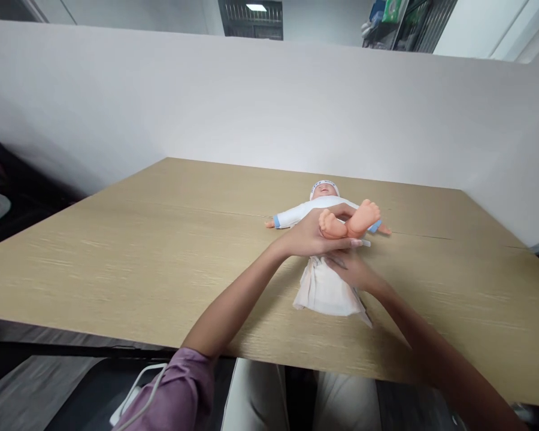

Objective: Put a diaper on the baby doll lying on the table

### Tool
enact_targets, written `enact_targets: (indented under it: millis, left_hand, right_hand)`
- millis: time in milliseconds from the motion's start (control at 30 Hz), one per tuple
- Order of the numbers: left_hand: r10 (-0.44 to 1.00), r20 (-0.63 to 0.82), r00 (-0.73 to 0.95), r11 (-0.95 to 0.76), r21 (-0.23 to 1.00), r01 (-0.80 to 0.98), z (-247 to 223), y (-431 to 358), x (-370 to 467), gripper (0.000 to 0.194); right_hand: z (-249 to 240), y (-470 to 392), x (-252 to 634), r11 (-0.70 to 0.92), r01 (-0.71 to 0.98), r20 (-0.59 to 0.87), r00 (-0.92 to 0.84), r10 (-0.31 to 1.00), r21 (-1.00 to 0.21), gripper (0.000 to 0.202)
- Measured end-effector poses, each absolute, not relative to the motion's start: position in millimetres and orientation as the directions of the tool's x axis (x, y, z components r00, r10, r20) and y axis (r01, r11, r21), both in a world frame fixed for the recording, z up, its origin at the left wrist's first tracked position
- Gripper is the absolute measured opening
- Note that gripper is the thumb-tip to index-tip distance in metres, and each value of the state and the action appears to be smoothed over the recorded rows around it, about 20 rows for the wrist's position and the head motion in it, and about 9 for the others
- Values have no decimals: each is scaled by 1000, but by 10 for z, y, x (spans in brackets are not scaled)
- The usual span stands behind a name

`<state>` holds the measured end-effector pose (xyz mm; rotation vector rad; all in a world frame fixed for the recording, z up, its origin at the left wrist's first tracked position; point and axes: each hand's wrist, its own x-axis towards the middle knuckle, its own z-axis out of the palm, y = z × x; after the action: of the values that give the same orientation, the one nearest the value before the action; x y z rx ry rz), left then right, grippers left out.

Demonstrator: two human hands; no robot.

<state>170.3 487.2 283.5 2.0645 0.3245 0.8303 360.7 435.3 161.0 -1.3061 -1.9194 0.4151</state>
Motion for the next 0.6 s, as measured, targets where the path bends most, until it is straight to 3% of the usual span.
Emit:
enact_targets:
  millis: [67, 100, 167, 233, 300, 367, 467, 600]
  left_hand:
    - [532, 428, 731, -584, 810, -49, 2780, 4848, 1677, 38]
    - [546, 416, 727, -578, 815, -32, 2741, 4833, 1667, 40]
    - [566, 385, 729, -564, 826, 2, 2643, 4794, 1657, 43]
    - [578, 359, 733, -556, 830, 32, 2531, 4737, 1665, 46]
    - [575, 365, 732, -573, 819, 42, 2429, 4663, 1679, 48]
    - [546, 410, 731, -612, 791, 14, 2357, 4585, 1673, 48]
    - [461, 477, 749, -704, 710, -19, 2291, 4505, 1554, 51]
    - [424, 473, 772, -803, 590, 79, 2111, 4533, 1170, 49]
  right_hand:
    - [1570, 4115, 3717, 451, 600, 320, -318, 892, -660, 38]
    - [1551, 4008, 3765, 427, 597, 306, -298, 904, -679, 35]
    - [1527, 3839, 3819, 348, 604, 378, -83, 922, -717, 32]
    - [1533, 3747, 3807, 347, 589, 499, 112, 859, -729, 51]
    - [1576, 3725, 3755, 408, 597, 600, 160, 784, -691, 71]
    - [1640, 3747, 3713, 466, 618, 643, 84, 761, -633, 71]
    - [1713, 3787, 3780, 543, 605, 634, -81, 769, -582, 52]
    - [1651, 3758, 4175, 674, 565, 616, -333, 714, -476, 40]
